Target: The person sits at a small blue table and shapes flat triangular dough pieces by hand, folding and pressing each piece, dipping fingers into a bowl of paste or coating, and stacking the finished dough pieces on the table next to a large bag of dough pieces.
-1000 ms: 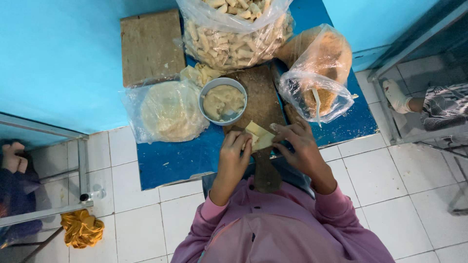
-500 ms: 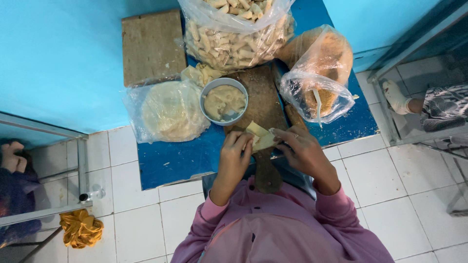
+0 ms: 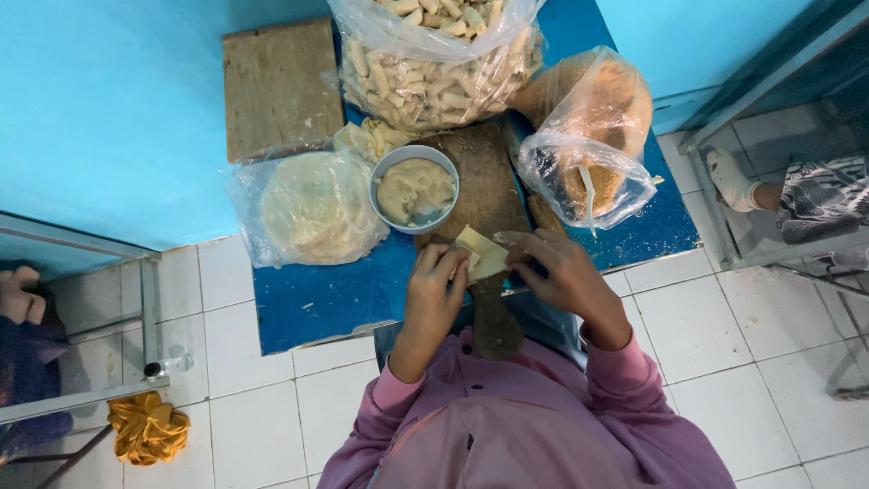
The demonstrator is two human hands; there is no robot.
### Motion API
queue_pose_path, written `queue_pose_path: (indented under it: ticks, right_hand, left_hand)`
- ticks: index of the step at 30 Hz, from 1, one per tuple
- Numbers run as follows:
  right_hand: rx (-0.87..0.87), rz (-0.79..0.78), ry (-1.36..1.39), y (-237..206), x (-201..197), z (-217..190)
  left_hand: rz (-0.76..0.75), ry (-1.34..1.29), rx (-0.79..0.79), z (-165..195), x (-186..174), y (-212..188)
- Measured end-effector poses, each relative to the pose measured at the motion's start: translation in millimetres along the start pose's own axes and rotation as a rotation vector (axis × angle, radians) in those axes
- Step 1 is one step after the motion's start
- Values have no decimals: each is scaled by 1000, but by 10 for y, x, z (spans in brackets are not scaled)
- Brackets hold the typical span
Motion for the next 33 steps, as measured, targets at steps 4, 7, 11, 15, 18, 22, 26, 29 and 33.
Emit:
queue_pose_path:
  ticks: [4, 7, 11, 15, 18, 22, 26, 29, 33]
  right_hand:
    - [59, -97, 5, 88, -4, 11]
    - [113, -206, -52, 133, 42, 36]
    - [20, -91, -122, 159, 95, -2]
    - [-65, 85, -75, 64, 166, -107]
    - [-26, 168, -10, -25, 268, -172]
    - [74, 305, 39, -113, 403, -216]
    - [263, 443, -40, -193, 578, -258]
    - [223, 467, -29, -240, 656, -249]
    - [153, 371, 56, -284, 732, -181]
  left_hand:
    - [-4, 3, 7, 8, 1, 2]
    - [-7, 1, 7, 12, -5, 3]
    - [-16, -2, 14, 17, -7, 1]
    - [-7, 14, 15, 17, 3, -2]
    - [-6, 15, 20, 15, 3, -3]
    - [-2, 9, 25, 19, 8, -6]
    - [-2, 12, 27, 15, 16, -3]
    - [-3, 14, 24, 8, 21, -9]
    - [-4, 19, 26, -10, 24, -21]
Point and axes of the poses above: each hand's wrist, its own y-axis towards the middle knuckle, its own x-axis out of the palm, z = x × y, the point moved 3 cm from there along y, towards the middle knuckle, and after that the axes turned 13 degrees about -y, right-handed, at the moved point
